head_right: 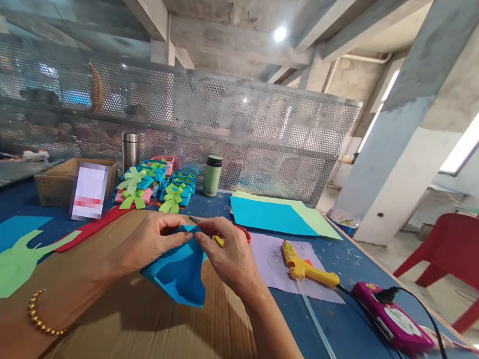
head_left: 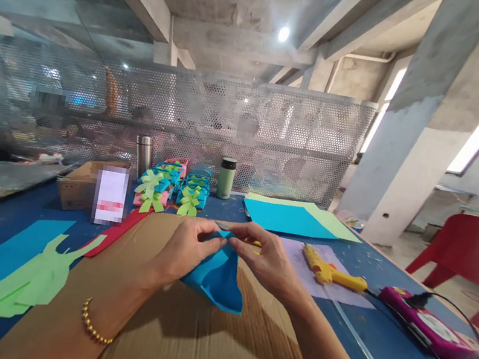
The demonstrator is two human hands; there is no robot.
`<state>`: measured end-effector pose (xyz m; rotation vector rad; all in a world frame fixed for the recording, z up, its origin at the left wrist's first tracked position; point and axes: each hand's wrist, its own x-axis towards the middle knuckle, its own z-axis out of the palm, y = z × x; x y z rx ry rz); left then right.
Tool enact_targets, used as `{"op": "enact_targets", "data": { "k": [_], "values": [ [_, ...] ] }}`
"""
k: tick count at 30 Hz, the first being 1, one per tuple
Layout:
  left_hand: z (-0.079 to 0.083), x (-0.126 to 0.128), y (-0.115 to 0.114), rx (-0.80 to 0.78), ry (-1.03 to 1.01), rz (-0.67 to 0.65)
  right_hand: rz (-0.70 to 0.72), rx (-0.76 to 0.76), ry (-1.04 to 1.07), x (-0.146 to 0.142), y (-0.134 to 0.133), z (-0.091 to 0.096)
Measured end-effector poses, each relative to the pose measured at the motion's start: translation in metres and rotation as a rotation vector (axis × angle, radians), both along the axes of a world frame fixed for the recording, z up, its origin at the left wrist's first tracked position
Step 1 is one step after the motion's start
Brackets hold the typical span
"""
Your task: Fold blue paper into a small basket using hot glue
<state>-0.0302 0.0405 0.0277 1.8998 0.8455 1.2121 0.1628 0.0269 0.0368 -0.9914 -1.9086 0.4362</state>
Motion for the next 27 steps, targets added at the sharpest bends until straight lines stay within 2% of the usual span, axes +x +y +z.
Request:
{"op": "enact_targets", "data": {
  "k": [3, 8, 16, 21, 27],
  "values": [
    [0.004, 0.002, -0.004, -0.024, -0.035, -0.044, 0.001, 0.019, 0.030, 0.001, -0.001, 0.002],
    [0.008, -0.001, -0.005, -0.104, -0.100, 0.037, 0.001, -0.029, 0.094, 0.003, -0.001, 0.005],
    [0.002, -0.006, 0.005, -0.322, -0.299, 0.032, 0.187, -0.172, 0.183, 0.007, -0.001, 0.007],
    [-0.003, -0.006, 0.012, -0.339, -0.327, 0.035, 0.102, -0.134, 0.149, 0.007, 0.006, 0.002],
    [-0.005, -0.004, 0.009, -0.283, -0.240, 0.019, 0.061, -0.065, 0.086, 0.001, 0.002, 0.001]
  ]
}}
